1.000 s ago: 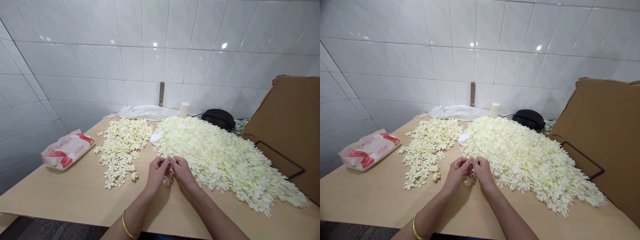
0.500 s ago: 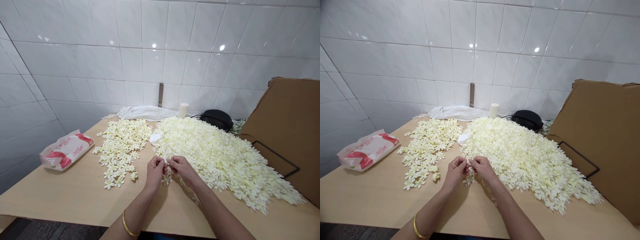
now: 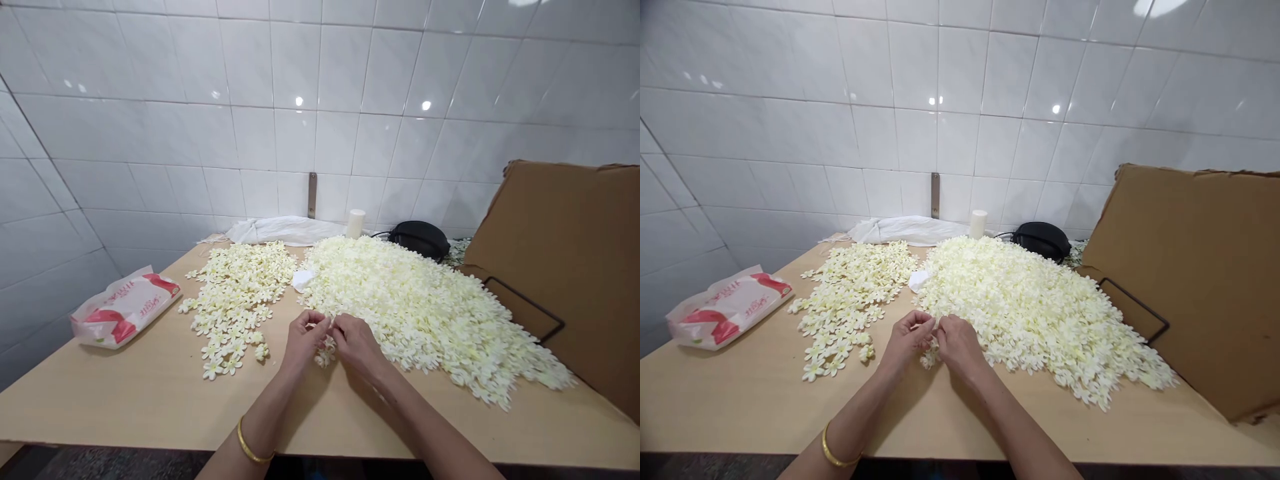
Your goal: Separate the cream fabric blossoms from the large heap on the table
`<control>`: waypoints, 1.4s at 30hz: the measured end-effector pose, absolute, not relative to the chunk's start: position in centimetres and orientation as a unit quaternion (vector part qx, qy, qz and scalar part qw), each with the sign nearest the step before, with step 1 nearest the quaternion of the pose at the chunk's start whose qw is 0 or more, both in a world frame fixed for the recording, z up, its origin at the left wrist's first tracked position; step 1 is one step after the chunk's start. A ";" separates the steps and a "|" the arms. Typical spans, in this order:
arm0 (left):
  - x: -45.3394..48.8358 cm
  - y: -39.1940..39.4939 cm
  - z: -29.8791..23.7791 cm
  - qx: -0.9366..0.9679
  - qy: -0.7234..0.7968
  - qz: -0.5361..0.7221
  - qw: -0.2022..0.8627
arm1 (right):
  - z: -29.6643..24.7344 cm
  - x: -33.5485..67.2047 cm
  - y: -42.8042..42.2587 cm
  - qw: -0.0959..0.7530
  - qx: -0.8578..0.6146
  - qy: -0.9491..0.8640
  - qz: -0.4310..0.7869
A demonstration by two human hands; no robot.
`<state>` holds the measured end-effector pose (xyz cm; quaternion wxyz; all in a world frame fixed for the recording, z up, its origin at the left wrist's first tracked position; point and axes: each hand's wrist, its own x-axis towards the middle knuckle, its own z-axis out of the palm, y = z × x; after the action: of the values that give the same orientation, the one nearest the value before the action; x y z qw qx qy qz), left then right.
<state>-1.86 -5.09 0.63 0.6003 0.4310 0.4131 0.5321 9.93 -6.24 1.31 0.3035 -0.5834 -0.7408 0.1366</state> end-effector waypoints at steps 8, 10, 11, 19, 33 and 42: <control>-2.2 -4.3 -0.1 0.426 0.412 0.586 0.553 | 2.7 11.2 -7.0 0.310 -0.577 -0.734 0.180; -2.0 -4.6 0.1 0.448 0.397 0.569 0.564 | 2.8 11.2 -7.1 0.312 -0.579 -0.731 0.182; -1.8 -4.7 0.2 0.466 0.386 0.555 0.571 | 2.8 11.1 -7.2 0.313 -0.577 -0.732 0.185; -1.6 -4.6 0.0 0.489 0.392 0.546 0.557 | 2.5 11.3 -7.2 0.321 -0.566 -0.729 0.210; -3.9 -6.6 -0.5 0.651 0.466 0.511 0.313 | 0.2 14.6 -11.8 0.277 -0.573 -0.765 -0.101; -3.8 -3.7 0.5 0.825 0.414 0.384 -0.002 | -3.8 21.2 -12.3 0.295 -0.446 -0.759 -0.371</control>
<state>-3.79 -3.68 0.49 -0.0022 0.8255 0.4136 0.3841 21.15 -12.26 -3.80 0.2951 -0.4457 -0.7593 -0.3710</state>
